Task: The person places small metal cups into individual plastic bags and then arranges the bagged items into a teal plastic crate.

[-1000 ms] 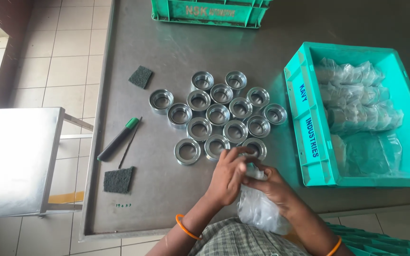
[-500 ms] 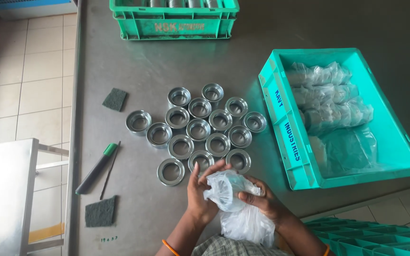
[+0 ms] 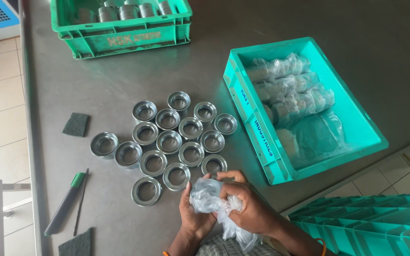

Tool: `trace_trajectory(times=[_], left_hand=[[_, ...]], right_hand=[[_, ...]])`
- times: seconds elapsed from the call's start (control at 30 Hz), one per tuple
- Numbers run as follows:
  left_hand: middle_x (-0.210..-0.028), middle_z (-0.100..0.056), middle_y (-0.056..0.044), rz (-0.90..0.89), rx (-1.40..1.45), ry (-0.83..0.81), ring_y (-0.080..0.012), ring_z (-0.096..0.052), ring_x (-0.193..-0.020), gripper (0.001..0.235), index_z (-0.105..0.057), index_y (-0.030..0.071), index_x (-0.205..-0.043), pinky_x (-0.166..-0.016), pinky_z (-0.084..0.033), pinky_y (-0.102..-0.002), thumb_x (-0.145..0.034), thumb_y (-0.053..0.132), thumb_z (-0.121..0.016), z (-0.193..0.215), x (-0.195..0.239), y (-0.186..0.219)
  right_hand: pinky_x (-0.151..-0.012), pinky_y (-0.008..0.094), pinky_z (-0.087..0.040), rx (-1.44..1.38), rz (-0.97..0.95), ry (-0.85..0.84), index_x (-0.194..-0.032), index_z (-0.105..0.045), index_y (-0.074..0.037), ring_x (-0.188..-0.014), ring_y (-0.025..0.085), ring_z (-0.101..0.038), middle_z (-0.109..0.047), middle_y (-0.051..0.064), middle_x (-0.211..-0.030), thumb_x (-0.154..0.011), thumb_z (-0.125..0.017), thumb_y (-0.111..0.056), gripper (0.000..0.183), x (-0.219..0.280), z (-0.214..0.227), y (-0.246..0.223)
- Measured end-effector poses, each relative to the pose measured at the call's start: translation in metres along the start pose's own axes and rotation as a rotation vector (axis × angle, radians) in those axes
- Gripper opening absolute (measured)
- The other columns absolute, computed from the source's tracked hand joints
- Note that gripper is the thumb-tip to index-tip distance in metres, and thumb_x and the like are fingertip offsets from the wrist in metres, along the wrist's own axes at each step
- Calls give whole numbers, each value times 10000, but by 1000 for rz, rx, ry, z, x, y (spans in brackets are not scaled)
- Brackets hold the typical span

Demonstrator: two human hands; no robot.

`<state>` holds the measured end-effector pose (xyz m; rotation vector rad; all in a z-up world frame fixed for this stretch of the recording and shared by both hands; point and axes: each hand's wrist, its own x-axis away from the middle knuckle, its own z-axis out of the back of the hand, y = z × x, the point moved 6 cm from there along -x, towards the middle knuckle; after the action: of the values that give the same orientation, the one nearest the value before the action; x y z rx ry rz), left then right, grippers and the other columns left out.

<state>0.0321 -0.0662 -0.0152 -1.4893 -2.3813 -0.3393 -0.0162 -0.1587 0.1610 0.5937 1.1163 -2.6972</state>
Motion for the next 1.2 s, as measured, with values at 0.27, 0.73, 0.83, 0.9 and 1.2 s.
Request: trace_trajectory(times=[0.27,0.73,0.83,0.9,1.2], left_hand=[[-1292,-631,-88,-134,-494,-112,-322,-642,-1169,464,-563,188,-1186,-845,-542,-500,-733,217,-657,-11,6,29],[-1478,-436,-93,-859,-2510,312,-338,-487,-1118,660,-561,191,-1391,-821,-406,-464,-798,391,-769,-49,-2,16],[-1472,-455,-75,-914,-2512,350,-336,-489,-1141,617,-586,183,-1363,-821,-403,-465,-822,430,-749,-53,-10,16],[-1468,-466,-64,-931,-2497,380,-331,-490,-1154,589,-605,179,-1343,-823,-403,-464,-833,442,-739,-56,-18,21],[-1458,-518,-42,-913,-2325,372,-345,-468,-1157,504,-680,151,-1234,-925,-386,-498,-867,494,-729,-88,-10,38]], right_hand=[[-805,341,-602,-282,-508,564,-1220,-605,-74,-944,172,-670,-652,70,-1138,-717,-662,-41,507,-11,144,76],[-972,552,-526,787,-1030,-227,-1115,-766,-73,-1158,448,-654,-693,220,-1246,-868,-598,-269,358,-73,115,295],[-950,553,-552,861,-908,-165,-1096,-779,-74,-1134,443,-686,-724,206,-1236,-944,-536,-225,324,-51,110,333],[-931,553,-565,918,-799,-77,-1088,-781,-77,-1112,442,-704,-739,196,-1227,-1013,-483,-199,332,-47,114,332],[-809,468,-563,683,-452,429,-1147,-766,-19,-954,369,-708,-735,201,-1111,-795,-836,-238,421,-41,180,105]])
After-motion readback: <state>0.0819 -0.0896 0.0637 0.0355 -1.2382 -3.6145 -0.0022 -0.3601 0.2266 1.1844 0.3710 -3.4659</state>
